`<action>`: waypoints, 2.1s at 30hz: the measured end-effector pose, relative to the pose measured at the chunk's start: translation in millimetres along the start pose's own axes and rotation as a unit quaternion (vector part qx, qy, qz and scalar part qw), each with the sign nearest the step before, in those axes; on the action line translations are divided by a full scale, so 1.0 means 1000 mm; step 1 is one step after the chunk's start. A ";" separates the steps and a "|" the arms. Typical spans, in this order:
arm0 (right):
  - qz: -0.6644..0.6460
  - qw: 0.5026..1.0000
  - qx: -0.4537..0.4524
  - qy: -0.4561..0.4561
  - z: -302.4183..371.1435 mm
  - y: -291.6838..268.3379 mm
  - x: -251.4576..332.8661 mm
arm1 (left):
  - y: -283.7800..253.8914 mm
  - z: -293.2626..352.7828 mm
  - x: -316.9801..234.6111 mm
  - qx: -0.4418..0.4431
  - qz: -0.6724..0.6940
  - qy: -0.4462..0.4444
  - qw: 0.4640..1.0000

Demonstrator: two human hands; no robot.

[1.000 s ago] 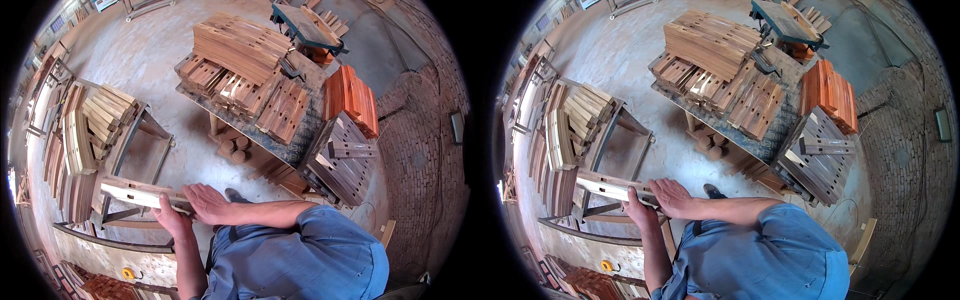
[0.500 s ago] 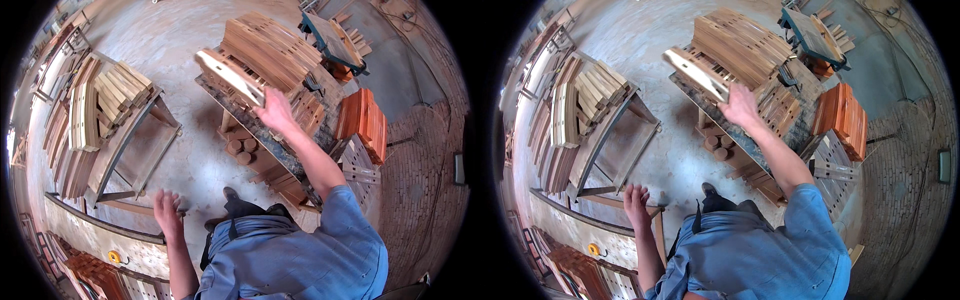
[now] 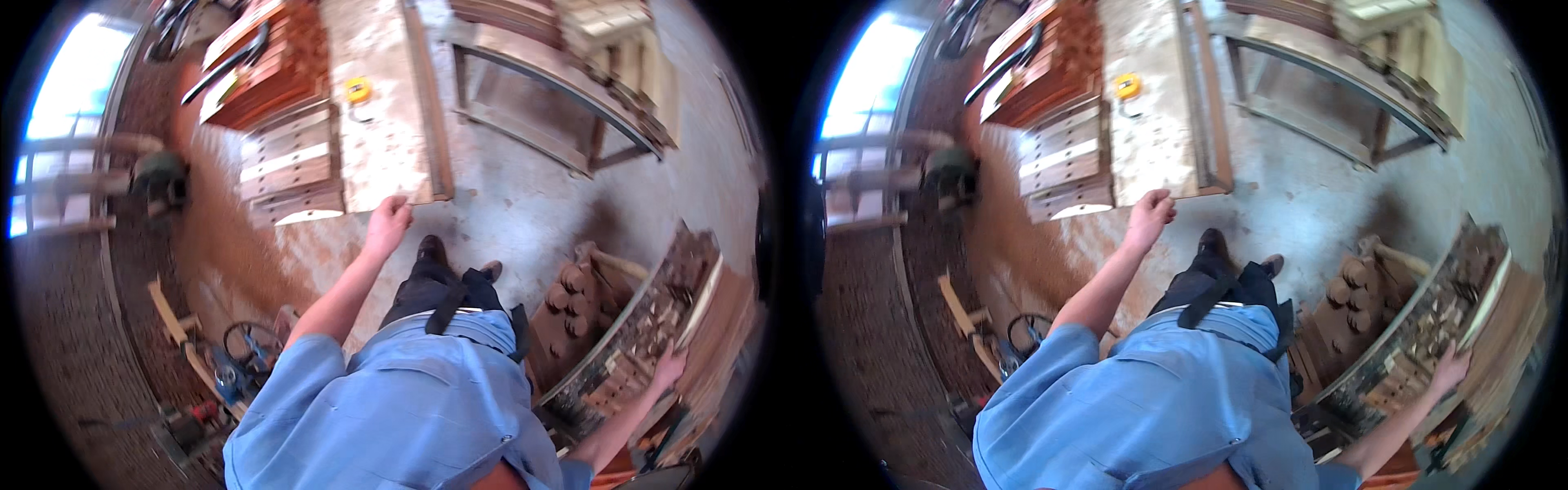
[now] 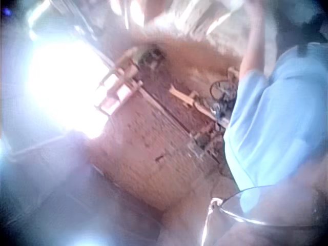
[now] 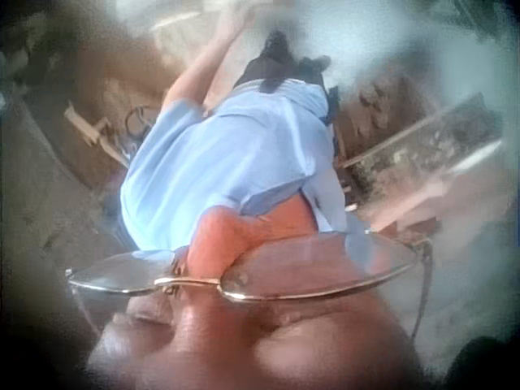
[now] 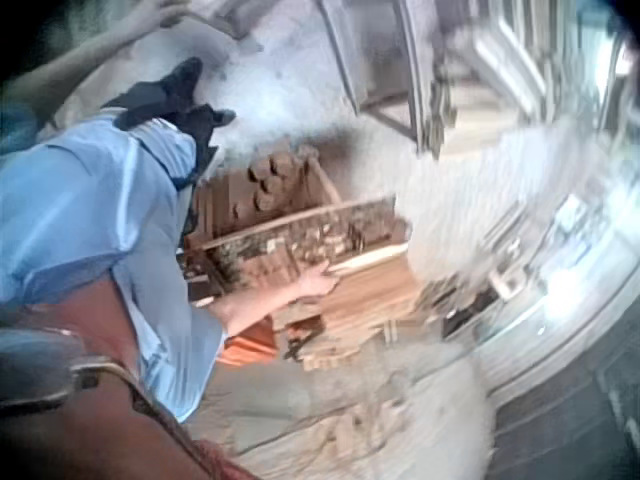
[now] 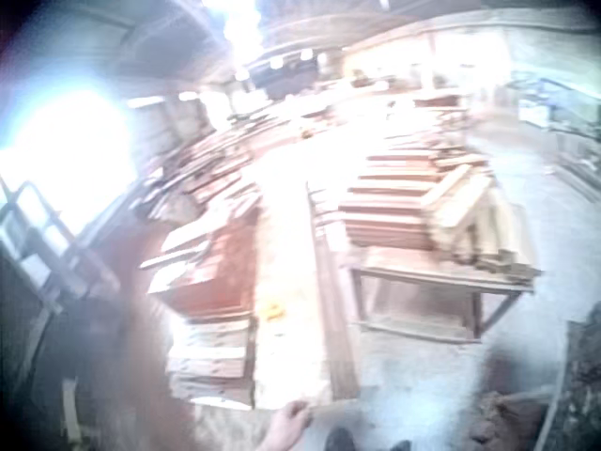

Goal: The person repeatedly picks up wooden planks from a workbench, briefly inspects them, and places them onto a stack on the floor. The person handles the planks one at a time, moving between the bench and the floor stack.

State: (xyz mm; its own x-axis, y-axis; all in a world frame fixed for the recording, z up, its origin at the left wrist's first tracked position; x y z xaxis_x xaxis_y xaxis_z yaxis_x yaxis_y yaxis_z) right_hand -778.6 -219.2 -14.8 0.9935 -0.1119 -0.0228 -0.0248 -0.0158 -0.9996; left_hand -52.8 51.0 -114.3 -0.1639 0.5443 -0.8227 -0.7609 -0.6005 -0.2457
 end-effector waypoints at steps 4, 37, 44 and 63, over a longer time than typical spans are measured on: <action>0.124 0.992 0.015 0.025 -0.009 0.007 -0.018 | -0.031 0.012 0.029 -0.053 -0.004 0.004 0.999; -0.328 0.862 0.218 -0.319 0.230 -0.017 0.489 | -0.157 0.006 0.056 0.058 0.342 0.014 0.938; -0.312 0.753 0.168 -0.555 0.280 -0.066 0.583 | -0.095 0.025 0.005 0.167 0.275 0.079 0.943; -0.510 0.832 0.188 -0.110 0.250 -0.025 0.406 | 0.122 0.100 -0.105 0.419 -0.054 0.256 0.869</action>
State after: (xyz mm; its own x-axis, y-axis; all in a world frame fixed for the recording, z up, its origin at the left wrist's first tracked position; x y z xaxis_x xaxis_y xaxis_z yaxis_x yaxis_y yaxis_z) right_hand -346.9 -16.3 -4.1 0.4744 -0.0451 0.8791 0.8391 0.3249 -0.4362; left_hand -191.6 -20.6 -6.9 0.0741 0.1102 -0.9911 -0.9798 0.1931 -0.0518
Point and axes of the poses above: each hand's wrist, its own z-axis away from the middle knuckle, its own y-axis out of the palm, x = y × z, the point moved 2 cm from there along -z, towards the middle knuckle, and after that the axes turned 4 degrees about x, right-handed, at the moved point
